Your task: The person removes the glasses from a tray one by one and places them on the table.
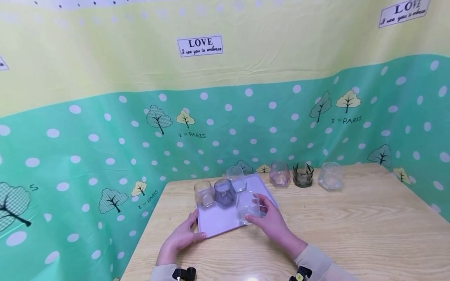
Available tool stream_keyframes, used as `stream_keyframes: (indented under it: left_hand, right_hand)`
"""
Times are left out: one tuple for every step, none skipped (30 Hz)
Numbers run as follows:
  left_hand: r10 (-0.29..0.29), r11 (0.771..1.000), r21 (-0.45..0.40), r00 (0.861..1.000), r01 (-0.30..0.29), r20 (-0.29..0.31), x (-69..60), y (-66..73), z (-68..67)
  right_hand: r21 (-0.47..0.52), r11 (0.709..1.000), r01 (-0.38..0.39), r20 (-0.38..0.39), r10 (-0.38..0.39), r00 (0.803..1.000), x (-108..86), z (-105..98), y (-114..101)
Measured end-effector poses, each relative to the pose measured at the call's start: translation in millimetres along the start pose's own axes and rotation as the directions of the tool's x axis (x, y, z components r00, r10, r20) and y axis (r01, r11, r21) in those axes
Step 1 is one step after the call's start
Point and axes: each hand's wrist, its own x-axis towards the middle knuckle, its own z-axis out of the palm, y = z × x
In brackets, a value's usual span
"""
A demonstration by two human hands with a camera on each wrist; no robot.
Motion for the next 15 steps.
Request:
stream_keyframes:
  left_hand:
    - [-0.002, 1.000, 0.002, 1.000, 0.002, 0.002, -0.4, 0.1, -0.4]
    - [0.003, 1.000, 0.004, 1.000, -0.003, 0.001, -0.9, 0.4, -0.7]
    - [0.005, 1.000, 0.004, 1.000, -0.005, 0.001, -1.3, 0.8, -1.2]
    - [0.008, 1.000, 0.004, 1.000, -0.008, 0.001, -1.7, 0.9, -1.5]
    - [0.010, 1.000, 0.004, 1.000, -0.010, 0.001, -2.2, 1.2, -1.8]
    - [0.013, 1.000, 0.004, 1.000, -0.013, 0.000, -2.8, 1.2, -2.0]
    - [0.017, 1.000, 0.006, 1.000, -0.017, 0.000, -2.8, 1.8, -2.2]
    - [0.022, 1.000, 0.006, 1.000, -0.022, -0.002, -2.7, 2.1, -2.3]
    - [0.020, 1.000, 0.004, 1.000, -0.020, -0.001, -2.7, 2.3, -2.6]
    - [0.022, 1.000, 0.005, 1.000, -0.022, -0.002, -2.8, 2.5, -2.6]
    - [0.022, 1.000, 0.004, 1.000, -0.022, -0.001, -2.9, 2.7, -2.7]
    - [0.021, 1.000, 0.004, 1.000, -0.021, -0.002, -2.9, 2.6, -2.7]
    - [0.019, 1.000, 0.004, 1.000, -0.019, -0.003, -3.1, 2.7, -2.8]
    - [0.017, 1.000, 0.004, 1.000, -0.017, -0.003, -3.0, 2.4, -2.7]
    - [0.013, 1.000, 0.004, 1.000, -0.013, -0.002, -3.1, 2.3, -2.7]
  right_hand:
    - [-0.002, 1.000, -0.008, -0.004, 0.008, 1.000, 0.3, -1, 0]
    - [-0.005, 1.000, -0.010, -0.010, 0.010, 1.000, 0.7, -2, 1]
    - [-0.008, 1.000, -0.013, -0.015, 0.013, 1.000, 1.5, -3, 1]
    - [-0.009, 1.000, -0.014, -0.019, 0.014, 1.000, 2.1, -4, 1]
    - [-0.010, 1.000, -0.018, -0.024, 0.017, 1.000, 2.8, -5, 2]
    - [-0.011, 1.000, -0.018, -0.025, 0.018, 1.000, 3.5, -6, 2]
    - [-0.011, 1.000, -0.022, -0.028, 0.021, 0.999, 4.5, -8, 2]
    - [-0.008, 1.000, -0.019, -0.028, 0.019, 0.999, 5.5, -9, 3]
    - [-0.004, 1.000, -0.021, -0.029, 0.021, 0.999, 6.5, -10, 2]
    - [0.000, 1.000, -0.027, -0.031, 0.027, 0.999, 7.1, -12, 2]
    - [0.003, 0.999, -0.033, -0.033, 0.033, 0.999, 8.0, -13, 2]
    - [0.005, 0.999, -0.038, -0.035, 0.038, 0.999, 8.8, -14, 2]
    - [0.007, 0.999, -0.042, -0.040, 0.042, 0.998, 9.6, -15, 2]
    - [0.007, 0.999, -0.046, -0.046, 0.047, 0.998, 10.6, -16, 2]
    - [0.006, 0.999, -0.049, -0.053, 0.050, 0.997, 11.3, -17, 3]
